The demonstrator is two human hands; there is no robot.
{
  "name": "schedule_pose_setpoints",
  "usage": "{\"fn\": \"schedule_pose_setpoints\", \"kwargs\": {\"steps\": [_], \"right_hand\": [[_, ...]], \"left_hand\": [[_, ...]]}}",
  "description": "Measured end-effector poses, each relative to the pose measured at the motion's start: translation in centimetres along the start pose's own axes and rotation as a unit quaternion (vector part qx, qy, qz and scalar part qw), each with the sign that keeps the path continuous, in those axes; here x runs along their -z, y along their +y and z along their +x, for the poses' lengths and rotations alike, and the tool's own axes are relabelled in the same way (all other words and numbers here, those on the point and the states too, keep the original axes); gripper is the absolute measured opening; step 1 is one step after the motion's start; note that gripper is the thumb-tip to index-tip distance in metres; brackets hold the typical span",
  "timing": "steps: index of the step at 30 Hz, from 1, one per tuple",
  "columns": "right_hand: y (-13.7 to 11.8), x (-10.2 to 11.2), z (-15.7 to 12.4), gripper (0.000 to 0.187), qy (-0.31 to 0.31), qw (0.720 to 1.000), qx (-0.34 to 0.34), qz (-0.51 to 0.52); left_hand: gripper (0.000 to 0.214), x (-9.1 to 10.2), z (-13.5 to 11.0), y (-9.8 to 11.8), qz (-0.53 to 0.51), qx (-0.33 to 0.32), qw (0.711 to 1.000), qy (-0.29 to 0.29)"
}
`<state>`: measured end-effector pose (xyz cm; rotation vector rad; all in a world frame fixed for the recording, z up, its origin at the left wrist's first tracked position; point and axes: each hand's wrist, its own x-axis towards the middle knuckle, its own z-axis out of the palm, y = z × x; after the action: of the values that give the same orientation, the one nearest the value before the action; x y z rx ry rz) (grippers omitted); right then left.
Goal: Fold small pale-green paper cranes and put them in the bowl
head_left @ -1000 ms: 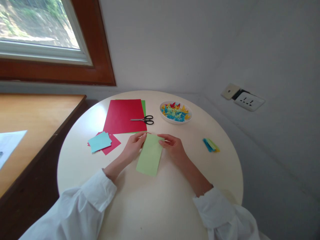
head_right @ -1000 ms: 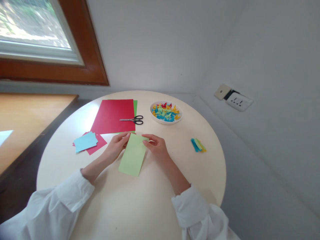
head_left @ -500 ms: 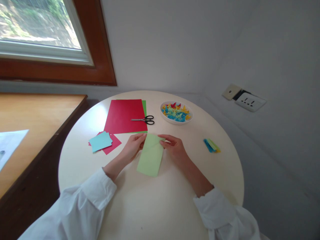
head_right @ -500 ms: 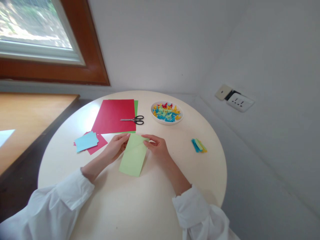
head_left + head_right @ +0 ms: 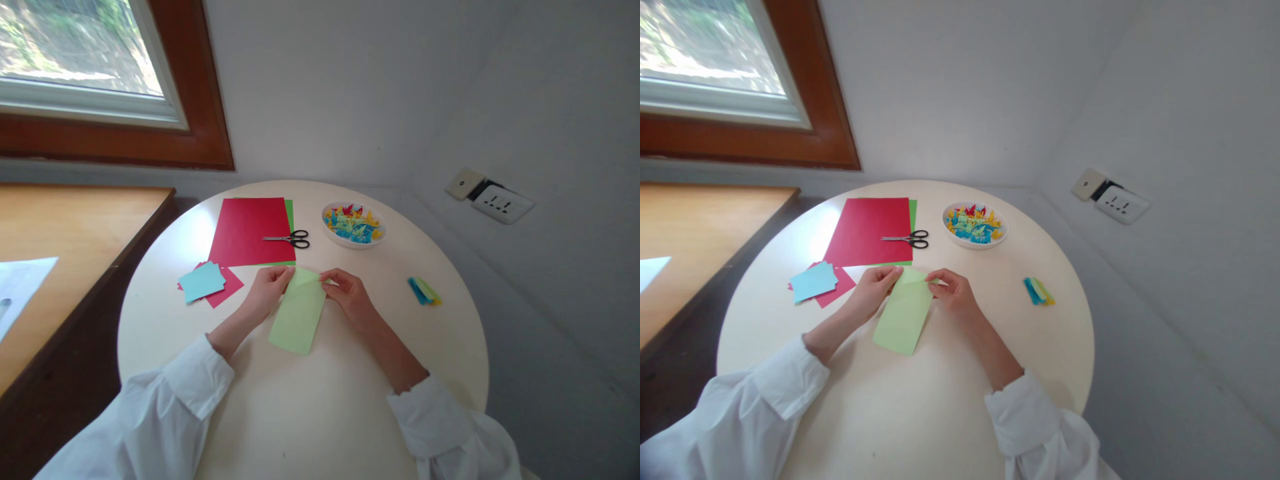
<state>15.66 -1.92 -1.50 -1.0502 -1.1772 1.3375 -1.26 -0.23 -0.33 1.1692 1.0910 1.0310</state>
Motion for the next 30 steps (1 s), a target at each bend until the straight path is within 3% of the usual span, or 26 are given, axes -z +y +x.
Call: {"fn": "schedule_pose_setpoints", "kwargs": {"steps": [8, 13, 22, 30], "right_hand": [[0.5, 0.2, 0.1, 0.031, -0.021, 1.000, -0.004, -0.001], [0.1, -0.2, 0.2, 0.025, -0.007, 0.999, 0.009, -0.044], [0.7, -0.1, 0.6, 0.037, 0.047, 0.999, 0.020, -0.012], [0.6, 0.1, 0.9, 0.041, 0.081, 0.997, 0.008, 0.017]], "left_hand": [[0.039, 0.0, -0.6, 1.0, 0.059, -0.011, 0.997, 0.051], [0.039, 0.0, -0.5, 0.9, 0.060, -0.024, 0.995, 0.072], [0.040, 0.3, 0.4, -0.8, 0.007, -0.052, 0.998, 0.041], [0.034, 0.1, 0.3, -0.6, -0.041, -0.012, 0.999, 0.009]]}}
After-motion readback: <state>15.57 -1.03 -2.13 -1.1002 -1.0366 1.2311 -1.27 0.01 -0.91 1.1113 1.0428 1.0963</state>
